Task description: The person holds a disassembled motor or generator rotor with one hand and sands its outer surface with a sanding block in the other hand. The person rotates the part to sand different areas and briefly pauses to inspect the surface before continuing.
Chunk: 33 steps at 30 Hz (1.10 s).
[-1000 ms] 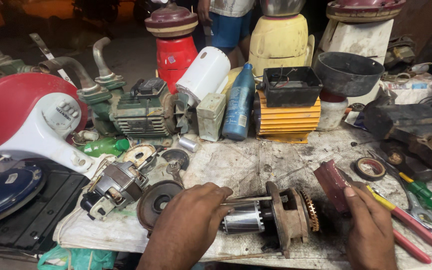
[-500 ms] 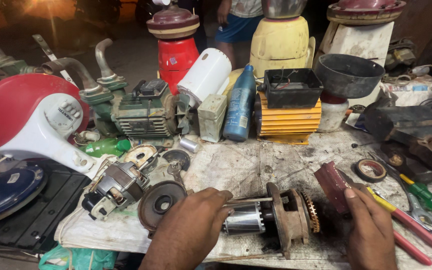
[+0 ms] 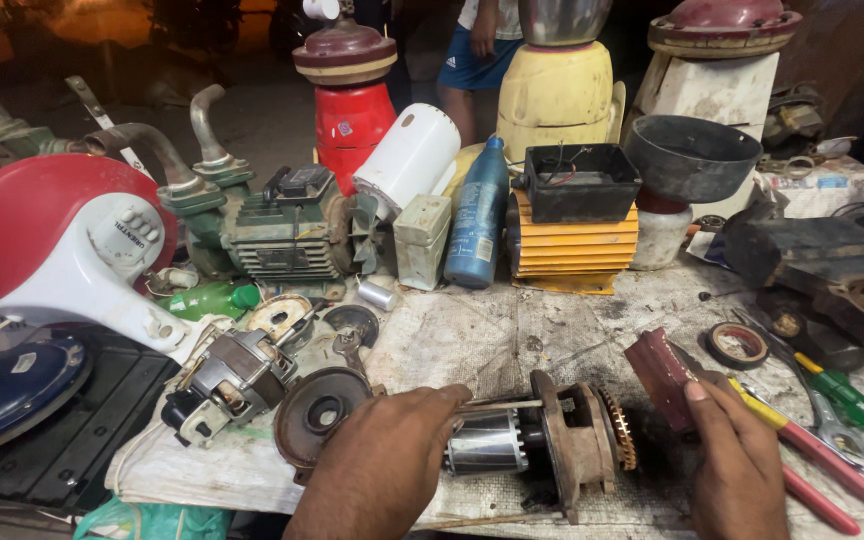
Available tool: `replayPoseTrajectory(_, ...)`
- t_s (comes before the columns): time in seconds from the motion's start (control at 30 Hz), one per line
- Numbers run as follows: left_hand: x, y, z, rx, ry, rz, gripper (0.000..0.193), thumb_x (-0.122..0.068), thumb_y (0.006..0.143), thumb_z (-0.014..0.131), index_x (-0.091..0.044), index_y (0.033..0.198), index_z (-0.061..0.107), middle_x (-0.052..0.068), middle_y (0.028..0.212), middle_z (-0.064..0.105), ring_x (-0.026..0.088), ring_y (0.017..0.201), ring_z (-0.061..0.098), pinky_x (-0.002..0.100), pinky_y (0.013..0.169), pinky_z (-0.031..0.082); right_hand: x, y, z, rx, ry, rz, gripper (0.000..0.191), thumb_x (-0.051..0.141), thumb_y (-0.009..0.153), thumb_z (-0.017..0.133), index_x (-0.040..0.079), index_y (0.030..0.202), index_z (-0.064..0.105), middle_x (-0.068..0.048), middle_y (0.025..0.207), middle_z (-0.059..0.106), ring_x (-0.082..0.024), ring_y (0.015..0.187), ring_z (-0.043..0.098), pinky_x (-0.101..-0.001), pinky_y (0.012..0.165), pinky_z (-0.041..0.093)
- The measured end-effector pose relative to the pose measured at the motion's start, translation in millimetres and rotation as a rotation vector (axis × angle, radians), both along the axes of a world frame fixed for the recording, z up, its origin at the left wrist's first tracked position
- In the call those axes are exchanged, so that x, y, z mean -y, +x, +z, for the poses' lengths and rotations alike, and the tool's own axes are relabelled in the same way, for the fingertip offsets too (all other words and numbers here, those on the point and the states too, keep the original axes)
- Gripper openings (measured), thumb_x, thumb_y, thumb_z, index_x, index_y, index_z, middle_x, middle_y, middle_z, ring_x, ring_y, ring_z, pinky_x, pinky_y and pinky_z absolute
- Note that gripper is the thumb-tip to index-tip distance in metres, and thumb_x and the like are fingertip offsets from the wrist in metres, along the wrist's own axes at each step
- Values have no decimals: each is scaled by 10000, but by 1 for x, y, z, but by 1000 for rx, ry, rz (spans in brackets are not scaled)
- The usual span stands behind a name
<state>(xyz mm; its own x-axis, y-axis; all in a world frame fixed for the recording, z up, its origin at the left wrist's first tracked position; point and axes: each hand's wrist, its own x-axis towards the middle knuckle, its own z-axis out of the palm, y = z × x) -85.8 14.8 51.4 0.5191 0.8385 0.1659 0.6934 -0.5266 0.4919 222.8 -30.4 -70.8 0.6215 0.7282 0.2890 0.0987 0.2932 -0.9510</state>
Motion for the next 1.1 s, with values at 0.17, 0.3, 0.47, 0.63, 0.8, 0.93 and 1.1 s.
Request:
replayPoseTrajectory(0.17,2,1,4,-107,-21,11,367,-30,867,525,-132,1164,715,135,1014,751,355,965,715,493,888,537,0,0,0,-12,16,25,318,150,1041,559,-129,1151,668,-97,1093,654,-140,1051,580,-263,961,415)
replayPoseTrajectory(0.3,1,2,7,-122,3,1,328,-3,837,546,-113,1089,724,140,971,754,356,904,731,487,848,558,0,-1,2,-62,12,53,317,146,1040,548,-132,1136,665,-103,1075,654,-148,1025,582,-274,931,423)
replayPoseTrajectory(0.47,0,2,8,-153,21,-8,300,1,824,572,-107,1053,732,133,953,758,340,896,739,470,853,566,0,-2,4,-19,0,42,318,146,1043,539,-131,1130,668,-100,1073,655,-143,1020,582,-268,934,422)
replayPoseTrajectory(0.63,-1,1,6,-132,70,-12,356,1,818,580,-143,1093,755,127,937,765,337,868,745,464,838,572,0,-2,4,-27,14,37,316,153,1044,552,-125,1143,665,-94,1073,652,-135,1018,573,-264,932,417)
replayPoseTrajectory(0.8,0,0,5,-53,59,-7,362,2,841,556,-160,1079,776,119,947,777,315,857,760,447,846,578,2,-1,3,37,-20,27,319,166,1058,542,-115,1138,671,-87,1060,642,-128,1013,566,-259,929,414)
replayPoseTrajectory(0.93,2,0,9,-54,27,1,322,-37,871,557,-159,1073,778,125,946,775,322,861,754,454,853,576,2,0,2,-38,6,35,314,168,1049,547,-105,1150,663,-70,1072,646,-122,1020,565,-256,930,410)
replayPoseTrajectory(1.1,4,-1,12,-6,-40,-9,224,-193,933,628,-96,1103,735,143,1004,766,341,971,721,465,890,541,1,0,2,-32,33,52,322,169,1063,556,-120,1161,658,-82,1089,638,-127,1041,559,-261,949,408)
